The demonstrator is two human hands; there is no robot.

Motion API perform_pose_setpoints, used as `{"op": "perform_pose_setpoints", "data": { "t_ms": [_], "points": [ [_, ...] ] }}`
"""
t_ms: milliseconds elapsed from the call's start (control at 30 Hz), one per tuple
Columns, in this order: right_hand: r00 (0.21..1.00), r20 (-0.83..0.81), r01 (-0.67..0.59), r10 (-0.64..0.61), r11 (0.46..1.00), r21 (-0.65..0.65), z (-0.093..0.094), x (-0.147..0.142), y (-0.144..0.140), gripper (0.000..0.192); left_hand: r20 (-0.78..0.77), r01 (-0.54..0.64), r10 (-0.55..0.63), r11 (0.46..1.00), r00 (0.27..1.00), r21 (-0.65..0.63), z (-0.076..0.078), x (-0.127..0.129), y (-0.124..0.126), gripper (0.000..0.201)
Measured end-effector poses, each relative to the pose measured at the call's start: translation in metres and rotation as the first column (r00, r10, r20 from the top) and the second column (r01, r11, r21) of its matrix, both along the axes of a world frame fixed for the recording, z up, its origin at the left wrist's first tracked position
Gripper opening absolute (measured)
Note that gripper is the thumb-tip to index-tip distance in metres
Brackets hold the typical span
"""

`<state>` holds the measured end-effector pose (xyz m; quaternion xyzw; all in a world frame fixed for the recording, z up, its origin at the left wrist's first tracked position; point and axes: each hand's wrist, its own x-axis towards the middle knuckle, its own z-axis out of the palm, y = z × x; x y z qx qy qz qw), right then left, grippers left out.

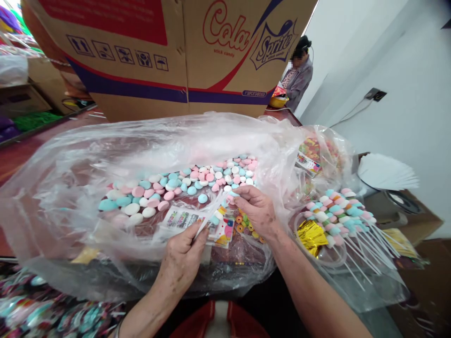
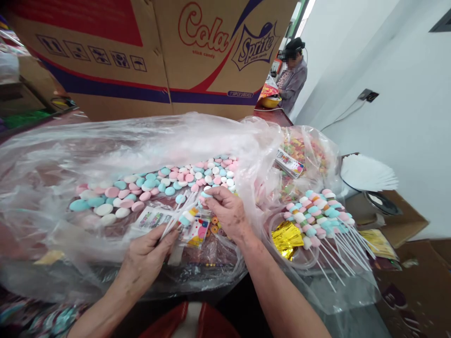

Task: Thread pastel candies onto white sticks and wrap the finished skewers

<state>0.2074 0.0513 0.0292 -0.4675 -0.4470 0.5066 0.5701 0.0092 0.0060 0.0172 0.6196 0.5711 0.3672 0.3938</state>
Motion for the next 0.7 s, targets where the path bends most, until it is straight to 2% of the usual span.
{"op": "perform_pose_setpoints", "data": {
  "t_ms": [200, 333, 467, 567, 633, 700],
  "points": [
    [0.98, 0.195, 0.006, -0.03, 0.993, 0.121, -0.01, -0.006, -0.004, 0.018, 0.078, -0.025, 0.027, 0.999, 0.997, -0.025, 0.002, 0.009, -0.002, 0.029],
    [0.902, 0.414, 0.0, -0.123, 0.959, 0.284, -0.01, -0.014, -0.011, 0.019, 0.089, -0.032, 0.037, 0.998, 0.995, -0.06, 0.0, 0.011, -0.002, 0.03],
    [0.831, 0.539, -0.101, -0.137, 0.916, 0.388, -0.015, -0.027, -0.019, 0.026, 0.097, -0.07, 0.079, 0.993, 0.992, -0.097, -0.001, 0.008, -0.002, 0.029],
    [0.799, 0.593, -0.171, -0.099, 0.908, 0.382, -0.013, -0.029, -0.022, 0.03, 0.131, -0.092, 0.107, 0.989, 0.986, -0.114, -0.002, 0.006, 0.0, 0.027],
    [0.774, 0.631, -0.211, -0.041, 0.924, 0.319, -0.005, -0.02, -0.021, 0.031, 0.161, -0.084, 0.102, 0.99, 0.982, -0.113, -0.004, 0.006, 0.001, 0.026],
    [0.751, 0.66, -0.188, -0.016, 0.953, 0.237, 0.009, -0.004, -0.016, 0.037, 0.182, -0.064, 0.084, 0.992, 0.98, -0.11, -0.005, 0.005, 0.002, 0.027]
  ]
}}
